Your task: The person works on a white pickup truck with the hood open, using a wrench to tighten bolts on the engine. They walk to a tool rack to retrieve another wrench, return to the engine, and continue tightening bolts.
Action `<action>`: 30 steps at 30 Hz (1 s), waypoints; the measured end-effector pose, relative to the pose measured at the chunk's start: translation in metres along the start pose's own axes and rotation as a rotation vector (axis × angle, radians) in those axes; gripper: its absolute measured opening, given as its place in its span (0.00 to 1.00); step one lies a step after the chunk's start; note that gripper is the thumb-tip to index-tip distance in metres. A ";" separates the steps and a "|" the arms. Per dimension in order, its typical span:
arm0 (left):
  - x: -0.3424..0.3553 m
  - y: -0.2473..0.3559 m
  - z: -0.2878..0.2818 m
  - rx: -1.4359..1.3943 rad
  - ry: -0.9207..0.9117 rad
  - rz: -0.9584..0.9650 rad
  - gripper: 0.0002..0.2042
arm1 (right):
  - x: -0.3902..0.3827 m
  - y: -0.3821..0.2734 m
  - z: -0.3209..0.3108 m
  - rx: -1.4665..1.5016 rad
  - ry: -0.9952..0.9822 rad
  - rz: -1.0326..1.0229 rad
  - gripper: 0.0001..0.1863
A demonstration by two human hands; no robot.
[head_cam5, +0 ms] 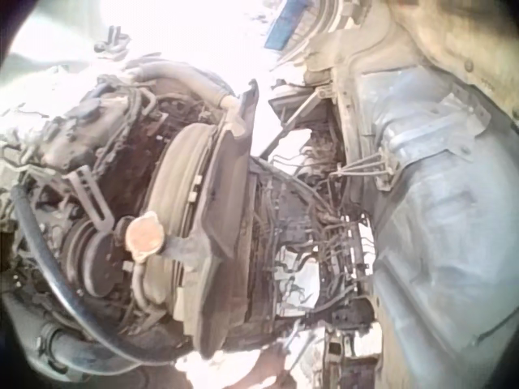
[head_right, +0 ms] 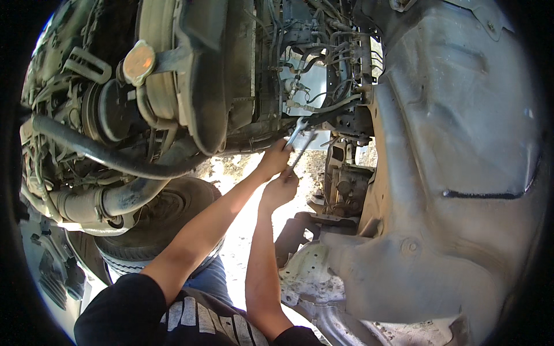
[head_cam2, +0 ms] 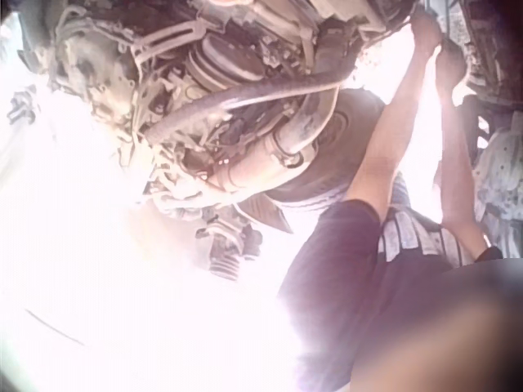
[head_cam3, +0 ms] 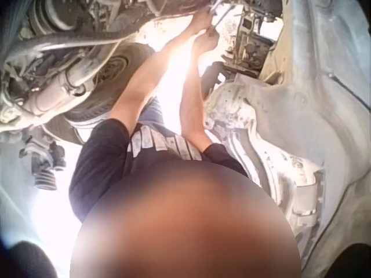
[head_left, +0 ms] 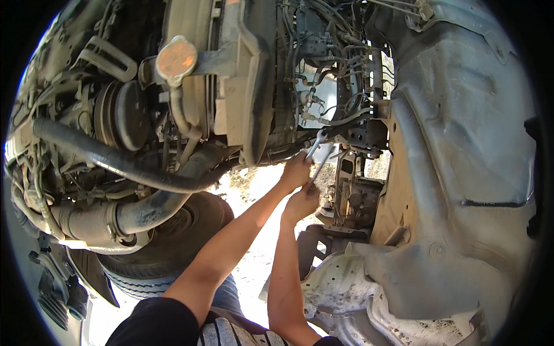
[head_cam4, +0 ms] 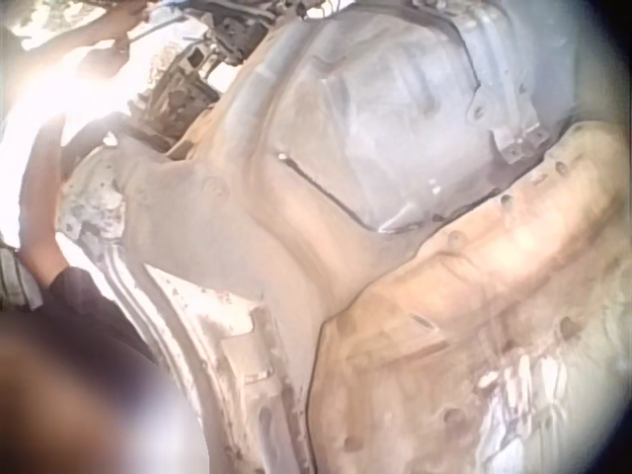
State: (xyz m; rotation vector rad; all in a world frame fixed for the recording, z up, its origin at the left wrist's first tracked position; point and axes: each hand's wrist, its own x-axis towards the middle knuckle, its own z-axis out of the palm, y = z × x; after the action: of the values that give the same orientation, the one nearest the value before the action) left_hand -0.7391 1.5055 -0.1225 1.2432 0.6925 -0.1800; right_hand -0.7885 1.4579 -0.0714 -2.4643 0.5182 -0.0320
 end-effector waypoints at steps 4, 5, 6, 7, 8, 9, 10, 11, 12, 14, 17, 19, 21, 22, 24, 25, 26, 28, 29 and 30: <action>-0.071 -0.034 -0.047 -0.019 -0.117 -0.196 0.27 | -0.089 0.035 0.006 0.261 -0.082 0.003 0.15; -0.089 -0.042 -0.060 -0.005 -0.156 -0.217 0.27 | -0.109 0.044 0.001 0.225 -0.122 -0.063 0.15; -0.105 -0.049 -0.071 0.012 -0.187 -0.178 0.28 | -0.129 0.053 -0.007 0.163 -0.162 -0.057 0.15; -0.120 -0.056 -0.080 0.055 -0.218 -0.174 0.27 | -0.148 0.061 -0.013 0.148 -0.183 -0.137 0.13; -0.134 -0.062 -0.087 0.106 -0.255 -0.207 0.27 | -0.165 0.068 -0.018 0.190 -0.214 -0.129 0.12; -0.149 -0.070 -0.093 0.100 -0.258 -0.174 0.26 | -0.180 0.074 -0.024 0.194 -0.212 -0.199 0.11; -0.162 -0.076 -0.098 0.096 -0.265 -0.158 0.25 | -0.193 0.079 -0.028 0.205 -0.202 -0.278 0.10; -0.175 -0.081 -0.101 0.095 -0.280 -0.174 0.24 | -0.205 0.083 -0.034 0.230 -0.219 -0.294 0.10; -0.188 -0.086 -0.107 0.110 -0.262 -0.139 0.24 | -0.217 0.087 -0.040 0.258 -0.239 -0.310 0.10; -0.214 -0.092 -0.119 0.138 -0.243 -0.132 0.22 | -0.234 0.092 -0.055 0.236 -0.311 -0.327 0.09; -0.256 -0.096 -0.143 0.113 -0.168 -0.032 0.21 | -0.256 0.098 -0.078 0.174 -0.426 -0.331 0.08; -0.281 -0.095 -0.157 0.119 -0.163 -0.067 0.20 | -0.271 0.100 -0.092 0.145 -0.462 -0.415 0.09; -0.312 -0.094 -0.169 0.143 -0.107 -0.032 0.21 | -0.289 0.100 -0.105 0.143 -0.490 -0.477 0.09; -0.327 -0.093 -0.175 0.165 -0.075 -0.020 0.21 | -0.299 0.100 -0.112 0.146 -0.522 -0.479 0.09; -0.357 -0.093 -0.188 0.161 -0.046 0.003 0.19 | -0.320 0.100 -0.125 0.175 -0.582 -0.489 0.10; -0.373 -0.094 -0.195 0.158 -0.037 0.006 0.18 | -0.330 0.100 -0.131 0.183 -0.624 -0.470 0.11; -0.389 -0.095 -0.201 0.170 -0.025 0.027 0.19 | -0.340 0.101 -0.138 0.173 -0.661 -0.486 0.11; -0.420 -0.098 -0.212 0.202 -0.007 0.056 0.19 | -0.359 0.103 -0.154 0.136 -0.746 -0.500 0.12; -0.436 -0.101 -0.217 0.199 -0.011 0.043 0.22 | -0.369 0.105 -0.159 0.184 -0.757 -0.542 0.13; -0.451 -0.103 -0.221 0.211 -0.017 0.035 0.23 | -0.379 0.109 -0.167 0.195 -0.771 -0.557 0.14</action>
State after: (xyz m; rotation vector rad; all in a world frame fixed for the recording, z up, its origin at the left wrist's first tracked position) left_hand -1.2279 1.5655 0.0191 1.4525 0.6485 -0.2394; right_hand -1.2007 1.4248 0.0383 -2.1275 -0.4768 0.5842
